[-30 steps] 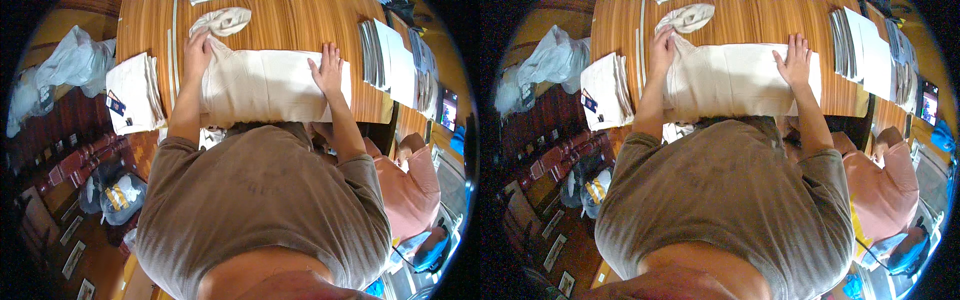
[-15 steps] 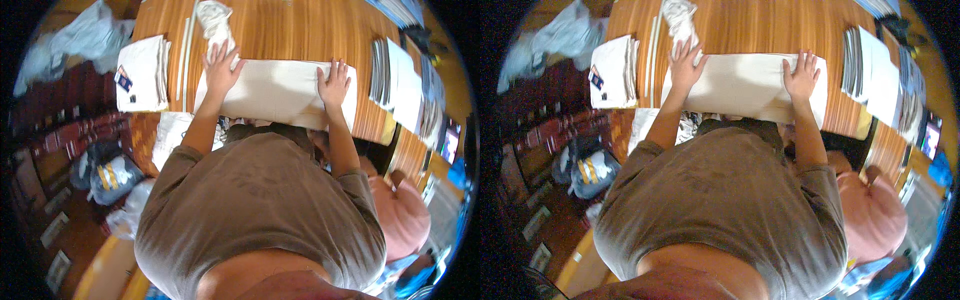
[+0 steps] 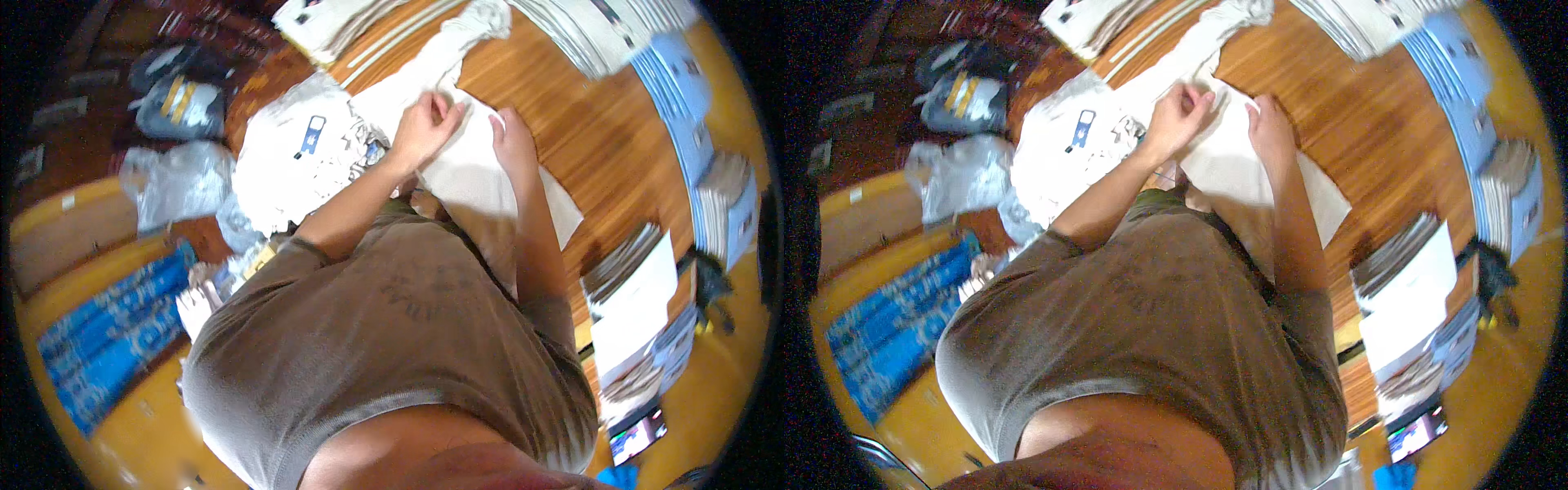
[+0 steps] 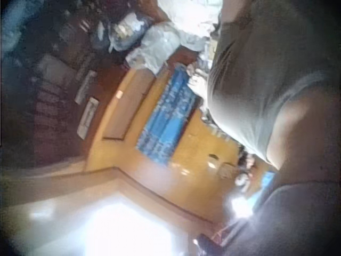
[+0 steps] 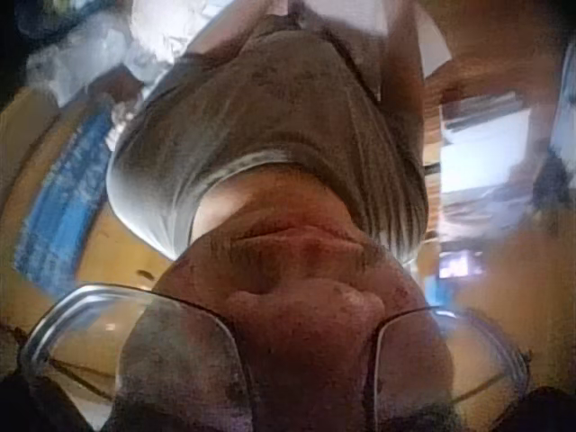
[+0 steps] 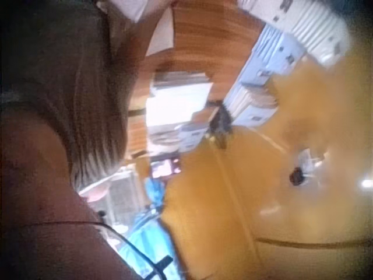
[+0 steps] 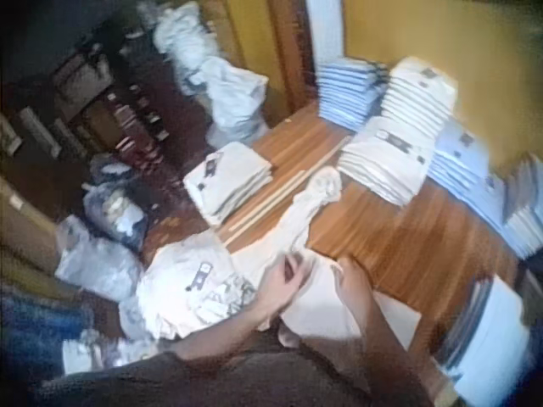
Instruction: The person folds a light-colored garment on a table, places it inside a clear plastic bag along with tags, and seals the bag.
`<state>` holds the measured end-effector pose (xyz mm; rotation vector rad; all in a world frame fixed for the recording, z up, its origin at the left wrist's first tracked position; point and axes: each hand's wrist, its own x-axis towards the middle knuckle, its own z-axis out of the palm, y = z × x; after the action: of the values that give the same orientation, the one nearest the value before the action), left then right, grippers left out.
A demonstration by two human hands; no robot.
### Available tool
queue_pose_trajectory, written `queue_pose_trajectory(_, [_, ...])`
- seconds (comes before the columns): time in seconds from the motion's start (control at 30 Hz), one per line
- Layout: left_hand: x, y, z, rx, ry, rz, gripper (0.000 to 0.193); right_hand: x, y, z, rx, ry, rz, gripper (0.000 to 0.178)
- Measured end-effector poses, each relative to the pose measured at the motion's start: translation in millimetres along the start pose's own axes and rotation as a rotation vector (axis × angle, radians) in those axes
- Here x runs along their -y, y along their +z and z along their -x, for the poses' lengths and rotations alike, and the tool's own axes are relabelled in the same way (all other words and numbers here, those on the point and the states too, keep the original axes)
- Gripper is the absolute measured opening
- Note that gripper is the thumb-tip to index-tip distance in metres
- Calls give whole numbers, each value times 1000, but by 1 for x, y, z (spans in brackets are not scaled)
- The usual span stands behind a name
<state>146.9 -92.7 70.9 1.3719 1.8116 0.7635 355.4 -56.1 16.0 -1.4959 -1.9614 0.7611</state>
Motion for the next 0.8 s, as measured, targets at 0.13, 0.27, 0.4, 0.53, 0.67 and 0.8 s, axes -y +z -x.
queue_pose_trajectory(0.13, [5, -30, 24, 383, -511, 660, 82, 122, -2, 50, 561, -208, -272, 16])
queue_pose_trajectory(0.27, [43, -56, 46, 161, -362, 589, 37, 176, 32, 91, 615, -531, -336, 14])
queue_pose_trajectory(0.4, [47, -171, 126, -293, -234, 1116, 37, 160, 21, 100, 866, -358, -754, 24])
queue_pose_trajectory(0.53, [68, -334, 266, -606, 158, 1140, 47, 140, 40, 66, 867, 443, -562, 78])
queue_pose_trajectory(0.67, [134, -370, 343, -572, 398, 1420, 49, 201, 134, 49, 970, 168, -518, 94])
queue_pose_trajectory(0.8, [173, -383, 389, -507, 514, 1572, 53, 312, 244, 56, 866, -157, -668, 82])
